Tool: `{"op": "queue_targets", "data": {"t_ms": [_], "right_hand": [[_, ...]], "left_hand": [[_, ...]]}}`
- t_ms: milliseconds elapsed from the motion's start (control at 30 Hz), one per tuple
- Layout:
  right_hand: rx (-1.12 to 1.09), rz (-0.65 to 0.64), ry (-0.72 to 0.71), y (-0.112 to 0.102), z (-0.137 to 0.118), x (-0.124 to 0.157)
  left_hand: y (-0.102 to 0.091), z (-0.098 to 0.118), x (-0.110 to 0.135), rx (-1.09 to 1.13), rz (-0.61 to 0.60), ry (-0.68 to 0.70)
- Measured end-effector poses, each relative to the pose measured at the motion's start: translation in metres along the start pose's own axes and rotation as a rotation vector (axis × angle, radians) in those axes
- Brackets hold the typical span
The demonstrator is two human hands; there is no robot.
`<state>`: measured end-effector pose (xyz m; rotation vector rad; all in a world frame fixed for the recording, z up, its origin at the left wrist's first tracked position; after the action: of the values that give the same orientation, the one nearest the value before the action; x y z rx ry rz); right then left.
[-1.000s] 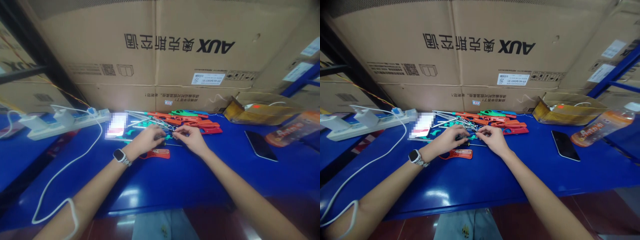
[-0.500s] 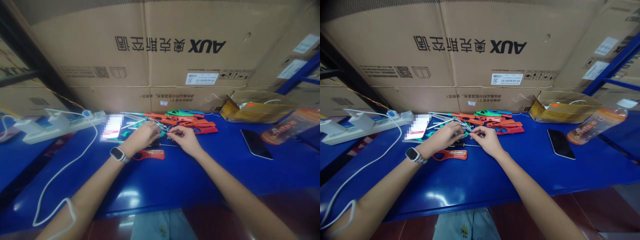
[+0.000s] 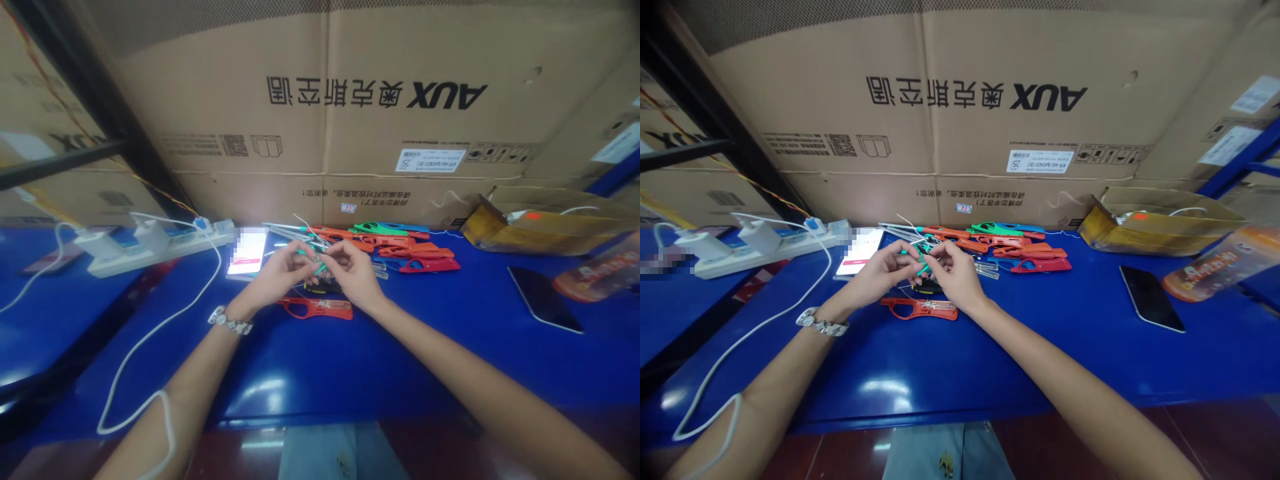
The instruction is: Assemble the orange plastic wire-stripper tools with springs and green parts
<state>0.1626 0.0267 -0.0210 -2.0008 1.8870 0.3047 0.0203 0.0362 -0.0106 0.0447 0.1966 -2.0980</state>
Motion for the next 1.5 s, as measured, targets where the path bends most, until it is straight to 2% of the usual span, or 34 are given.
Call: {"op": "queue_targets", "data": {"t_ms": [133, 233, 333, 433, 633, 833, 933, 1100, 1367, 1500], "right_hand": [[-0.108, 0.136, 0.108, 0.000, 0.011, 0.005], [-0.151, 0.225, 0.121, -0.003, 0.009, 0.008], [-0.179, 0.257, 0.134, -0.005, 0.007, 0.009], [-0.197, 0.249, 0.137, -0.009, 0.007, 0.009], [-0.146, 0.139, 0.082, -0.022, 0.002, 0.014], [0.098, 0.102, -0.118, -0.019, -0.007, 0.019], [0.128, 0.111, -0.153, -0.016, -0.008, 0.020], [0.053, 0.138, -0.078, -0.017, -0.006, 0.020], [-0.313, 0.099, 0.172, -0.014, 0.002, 0.017], [-0.340, 0.100, 0.198, -0.014, -0.001, 0.018]], "left_hand": [[0.003, -0.005, -0.001, 0.105, 0.131, -0.003], [0.011, -0.010, -0.001, 0.167, 0.207, -0.021], [0.016, -0.012, -0.002, 0.151, 0.243, -0.022], [0.014, -0.012, -0.002, 0.131, 0.273, -0.027], [0.002, -0.018, -0.002, 0.357, 0.307, -0.135], [-0.001, -0.016, 0.001, 0.418, 0.365, -0.127], [0.003, -0.015, 0.002, 0.411, 0.362, -0.148], [0.007, -0.014, 0.003, 0.405, 0.340, -0.155], [0.003, -0.011, 0.002, 0.444, 0.355, -0.116], [0.003, -0.008, 0.002, 0.448, 0.348, -0.080]]}}
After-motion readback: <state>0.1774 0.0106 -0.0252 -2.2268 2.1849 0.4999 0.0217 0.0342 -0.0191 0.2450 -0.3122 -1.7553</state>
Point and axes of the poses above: each hand's wrist, its own x-axis away from the middle knuckle, its own y-axis out of the palm, z = x × y, the point moved 6 cm from there along -x, towards the middle knuckle, and after that the axes turned 2 degrees about -y, right-handed, at the moved point
